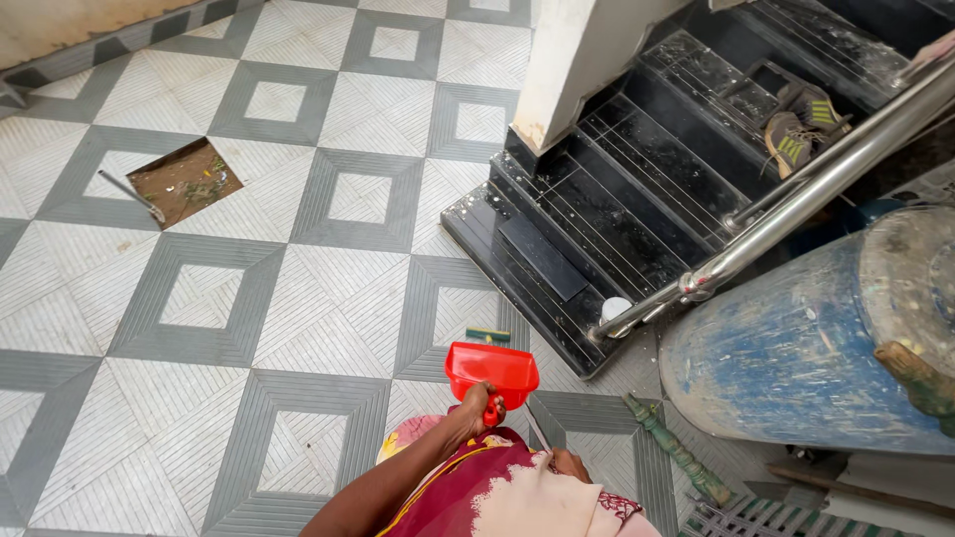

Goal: The person sweeps a tiled floor using a small broom and a red dustpan. They gather debris into the dustpan and move around the room, navigating past scattered slippers and a pile of items in the corner.

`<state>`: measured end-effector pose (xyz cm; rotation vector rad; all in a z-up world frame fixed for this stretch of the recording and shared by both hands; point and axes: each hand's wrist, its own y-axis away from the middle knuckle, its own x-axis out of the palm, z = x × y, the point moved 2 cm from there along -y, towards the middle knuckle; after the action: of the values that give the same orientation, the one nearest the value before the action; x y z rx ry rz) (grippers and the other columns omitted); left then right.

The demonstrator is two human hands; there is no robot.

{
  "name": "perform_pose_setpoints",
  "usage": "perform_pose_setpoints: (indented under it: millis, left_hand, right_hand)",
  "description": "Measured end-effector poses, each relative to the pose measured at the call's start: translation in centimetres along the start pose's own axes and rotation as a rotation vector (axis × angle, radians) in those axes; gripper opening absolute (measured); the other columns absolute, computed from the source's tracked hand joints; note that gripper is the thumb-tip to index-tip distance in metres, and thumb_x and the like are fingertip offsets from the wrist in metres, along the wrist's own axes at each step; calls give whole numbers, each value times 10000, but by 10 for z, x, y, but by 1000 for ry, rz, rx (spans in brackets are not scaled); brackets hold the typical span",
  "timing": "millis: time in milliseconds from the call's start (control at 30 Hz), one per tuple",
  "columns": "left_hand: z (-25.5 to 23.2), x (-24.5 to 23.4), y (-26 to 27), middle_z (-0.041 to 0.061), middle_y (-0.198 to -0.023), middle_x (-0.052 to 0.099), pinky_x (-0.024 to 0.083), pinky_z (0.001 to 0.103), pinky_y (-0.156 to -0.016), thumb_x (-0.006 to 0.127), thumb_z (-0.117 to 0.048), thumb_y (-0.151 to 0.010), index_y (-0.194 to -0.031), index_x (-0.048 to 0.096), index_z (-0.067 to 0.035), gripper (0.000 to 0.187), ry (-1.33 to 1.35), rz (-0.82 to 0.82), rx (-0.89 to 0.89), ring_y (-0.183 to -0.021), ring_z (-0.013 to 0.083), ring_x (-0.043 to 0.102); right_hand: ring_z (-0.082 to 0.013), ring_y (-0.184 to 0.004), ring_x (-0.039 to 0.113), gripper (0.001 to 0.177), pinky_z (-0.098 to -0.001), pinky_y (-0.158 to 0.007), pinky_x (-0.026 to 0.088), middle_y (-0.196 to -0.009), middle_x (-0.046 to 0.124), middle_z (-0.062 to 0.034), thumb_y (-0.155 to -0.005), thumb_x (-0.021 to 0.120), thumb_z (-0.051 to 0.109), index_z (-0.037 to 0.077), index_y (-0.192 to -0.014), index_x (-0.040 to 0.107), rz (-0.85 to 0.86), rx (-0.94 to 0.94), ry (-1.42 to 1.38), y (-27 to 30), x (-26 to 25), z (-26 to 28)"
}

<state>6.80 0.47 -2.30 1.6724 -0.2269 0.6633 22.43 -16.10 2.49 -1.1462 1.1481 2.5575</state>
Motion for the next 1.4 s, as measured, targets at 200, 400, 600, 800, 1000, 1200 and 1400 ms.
perform_pose_setpoints:
  millis: [200, 400, 600, 800, 1000, 1200, 1400]
  left_hand:
    - [2, 2, -5, 46, -634, 479, 427, 278, -437, 440, -182, -954, -837, 433, -75, 159, 78, 35, 19, -508, 150, 431]
    - [-12, -3, 0, 48, -631, 498, 425, 261, -440, 453, -197, -975, -852, 457, -59, 185, 131, -2, 47, -504, 150, 441]
    - [-21, 3, -4, 37, -597, 476, 438, 281, -434, 453, -228, -960, -810, 452, -72, 217, 102, 20, 29, -485, 153, 437]
    - [-51, 0, 0, 26, -587, 479, 418, 267, -408, 458, -249, -951, -802, 465, -68, 235, 151, 63, -37, -472, 144, 427]
    - [-83, -4, -1, 34, -627, 515, 417, 262, -412, 456, -222, -968, -875, 462, -76, 173, 224, -4, 29, -493, 139, 457]
    - [-142, -12, 10, 35, -612, 492, 406, 260, -417, 434, -219, -941, -867, 481, -97, 150, 118, 35, 98, -474, 140, 430]
    - [-196, -33, 15, 37, -590, 477, 406, 252, -402, 456, -224, -934, -778, 449, -83, 210, 323, 36, 135, -474, 142, 432]
  right_hand:
    - [-394, -878, 700, 320, -494, -747, 551, -946, 701, -233, -832, 663, 206, 12, -1086, 647, -42, -74, 34, -30, 6, 24]
    - [-399, -906, 696, 309, -498, -770, 550, -969, 701, -234, -842, 650, 201, 16, -1089, 654, 127, -50, 105, -17, 1, 15]
    - [-404, -935, 692, 299, -502, -793, 550, -992, 701, -235, -852, 637, 196, 20, -1093, 660, 105, -96, 134, -45, 12, 54]
    - [-409, -963, 688, 291, -505, -816, 549, -1015, 701, -235, -862, 624, 191, 25, -1097, 667, 212, -51, 195, -37, -1, 50]
    - [-415, -992, 685, 284, -509, -838, 548, -1038, 701, -236, -872, 611, 186, 29, -1101, 673, 163, -137, 231, -85, 12, 117]
    - [-420, -1020, 681, 279, -512, -861, 547, -1061, 701, -237, -882, 598, 181, 33, -1104, 680, 254, -121, 284, -98, -3, 144]
    - [-425, -1049, 677, 275, -516, -884, 547, -1084, 701, -237, -893, 585, 176, 38, -1108, 687, 173, -185, 354, -145, 0, 203]
